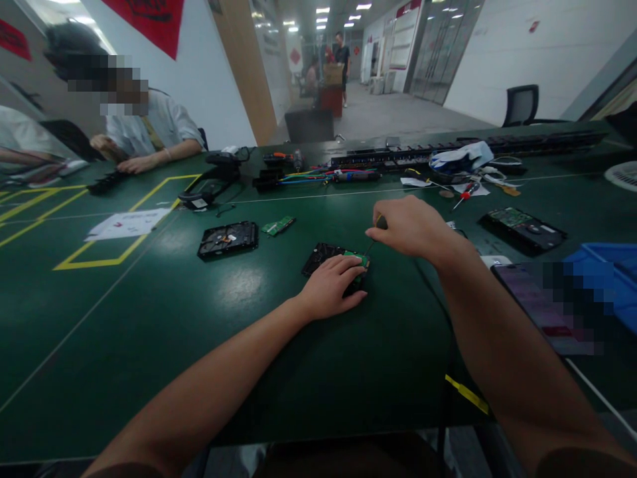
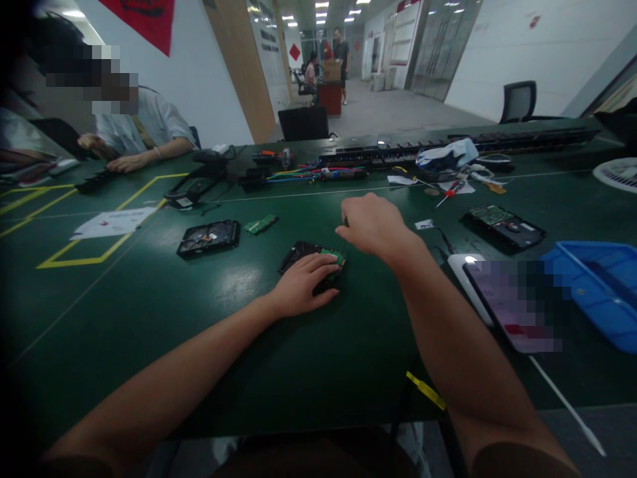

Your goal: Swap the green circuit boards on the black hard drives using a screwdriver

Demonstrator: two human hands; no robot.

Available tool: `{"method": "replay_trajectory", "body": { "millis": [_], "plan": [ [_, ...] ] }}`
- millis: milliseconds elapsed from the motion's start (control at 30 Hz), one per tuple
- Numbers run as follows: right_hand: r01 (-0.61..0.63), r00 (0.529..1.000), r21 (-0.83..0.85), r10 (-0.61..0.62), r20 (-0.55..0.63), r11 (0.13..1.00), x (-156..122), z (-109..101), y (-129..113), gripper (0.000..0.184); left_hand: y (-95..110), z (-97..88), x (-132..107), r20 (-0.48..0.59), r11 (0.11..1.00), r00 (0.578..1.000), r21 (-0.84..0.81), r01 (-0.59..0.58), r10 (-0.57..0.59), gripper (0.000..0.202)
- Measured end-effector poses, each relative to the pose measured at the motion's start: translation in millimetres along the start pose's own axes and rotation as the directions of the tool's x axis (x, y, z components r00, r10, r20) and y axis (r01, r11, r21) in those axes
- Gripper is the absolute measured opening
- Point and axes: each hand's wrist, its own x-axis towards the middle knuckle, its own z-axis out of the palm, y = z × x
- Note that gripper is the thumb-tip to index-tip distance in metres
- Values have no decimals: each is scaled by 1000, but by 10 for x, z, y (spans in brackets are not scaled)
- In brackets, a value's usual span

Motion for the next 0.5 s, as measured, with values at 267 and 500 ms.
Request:
{"method": "replay_trajectory", "body": {
  "millis": [267,500],
  "plan": [
    [-71,997,-6,71,2,997,5,10,-8,44,5,5,-4,-8,1000,1000,3,-3,3,48],
    [-29,998,29,27,65,999,-13,-31,-21,28,-5,13,-5,-21,1000,1000,6,-9,9,48]
  ]
}}
